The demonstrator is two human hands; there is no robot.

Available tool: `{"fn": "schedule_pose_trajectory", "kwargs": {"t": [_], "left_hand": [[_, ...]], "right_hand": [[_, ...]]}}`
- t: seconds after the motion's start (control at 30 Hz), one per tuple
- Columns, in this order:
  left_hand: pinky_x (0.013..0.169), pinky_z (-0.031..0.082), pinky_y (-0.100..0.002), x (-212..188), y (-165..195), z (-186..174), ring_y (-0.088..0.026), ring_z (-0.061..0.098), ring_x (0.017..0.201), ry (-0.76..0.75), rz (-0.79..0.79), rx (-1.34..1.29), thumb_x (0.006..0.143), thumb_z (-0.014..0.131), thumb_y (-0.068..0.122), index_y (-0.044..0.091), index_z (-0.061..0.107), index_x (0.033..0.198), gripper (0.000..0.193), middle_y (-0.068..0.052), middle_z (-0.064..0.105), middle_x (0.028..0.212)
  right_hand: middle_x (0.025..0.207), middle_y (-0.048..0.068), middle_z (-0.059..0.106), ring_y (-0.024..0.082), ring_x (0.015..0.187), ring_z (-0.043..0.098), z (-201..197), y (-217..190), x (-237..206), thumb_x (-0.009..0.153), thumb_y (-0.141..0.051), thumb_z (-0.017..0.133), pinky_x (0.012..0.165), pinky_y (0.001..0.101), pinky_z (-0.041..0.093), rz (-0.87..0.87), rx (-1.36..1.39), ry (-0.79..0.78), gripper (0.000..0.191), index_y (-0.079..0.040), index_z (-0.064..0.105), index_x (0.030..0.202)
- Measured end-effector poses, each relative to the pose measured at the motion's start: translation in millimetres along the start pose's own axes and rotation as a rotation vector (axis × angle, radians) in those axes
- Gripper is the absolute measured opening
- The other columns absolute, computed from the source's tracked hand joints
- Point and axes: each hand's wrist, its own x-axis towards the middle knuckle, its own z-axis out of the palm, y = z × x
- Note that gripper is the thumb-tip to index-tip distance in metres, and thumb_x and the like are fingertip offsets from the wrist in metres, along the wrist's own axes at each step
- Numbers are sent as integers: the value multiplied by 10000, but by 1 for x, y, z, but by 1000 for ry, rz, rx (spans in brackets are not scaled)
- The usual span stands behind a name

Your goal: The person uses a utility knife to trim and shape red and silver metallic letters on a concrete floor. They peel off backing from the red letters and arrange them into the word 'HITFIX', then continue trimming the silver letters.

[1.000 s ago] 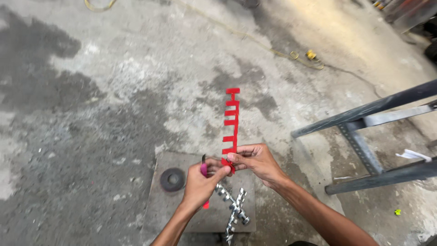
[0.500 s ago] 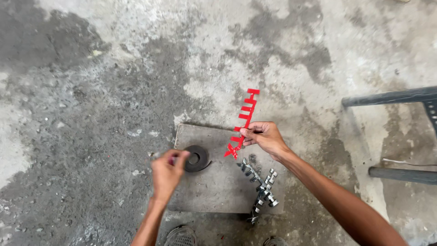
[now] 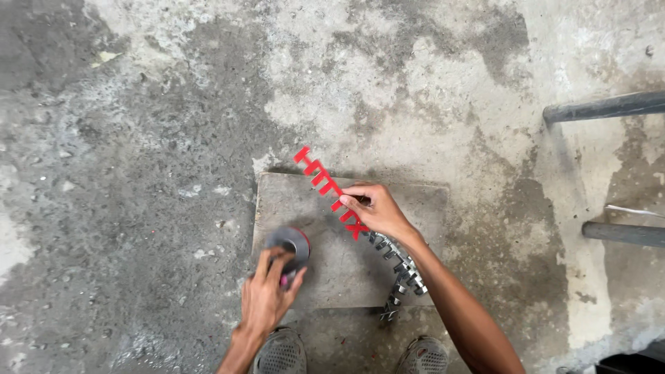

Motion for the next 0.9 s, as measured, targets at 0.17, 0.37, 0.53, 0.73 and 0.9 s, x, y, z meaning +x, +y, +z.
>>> {"fn": "schedule_pose_trajectory", "kwargs": {"t": [0.17,0.37,0.53,0.73,0.9], "left_hand": [[512,596,-358,-66,-6,4,-210,710,561,21,-28,-92,761,860,263,75,717,1006,340,-24,660,1121],[622,620,-361,-116,-6,5,-267,757,765,55,-77,-148,742,860,231,51,716,997,343,-71,679,1119],[647,613,-375,-140,-6,-5,-294,758,793,100,-115,-141,727,865,230,46,724,956,326,-78,687,1079],[573,625,-364,-138,-4,-9,-245,770,694,33,-96,-16,765,855,286,70,729,1004,346,-48,673,1143],[469,592,-360,-86,15,-3,-236,722,601,-100,-5,103,839,832,344,56,718,1160,446,-92,626,1253]], "right_hand": [[960,107,728,238,837,678,4,-13,15,941,-212,689,810,437,532,-140,-474,-129,227,-76,786,1094],[1007,64,784,177,851,704,14,-43,23,939,-275,696,776,424,545,-32,-449,-189,237,-112,789,1084],[914,58,791,175,736,673,21,-62,21,948,-256,698,662,385,541,47,-443,-328,211,-127,809,1072],[830,54,775,90,691,661,23,-62,8,965,-238,705,637,319,536,-53,-297,-250,191,-95,804,1045],[835,25,768,69,717,651,29,-59,-17,961,-242,726,654,266,533,-152,-29,-156,229,-30,795,1016]]}}
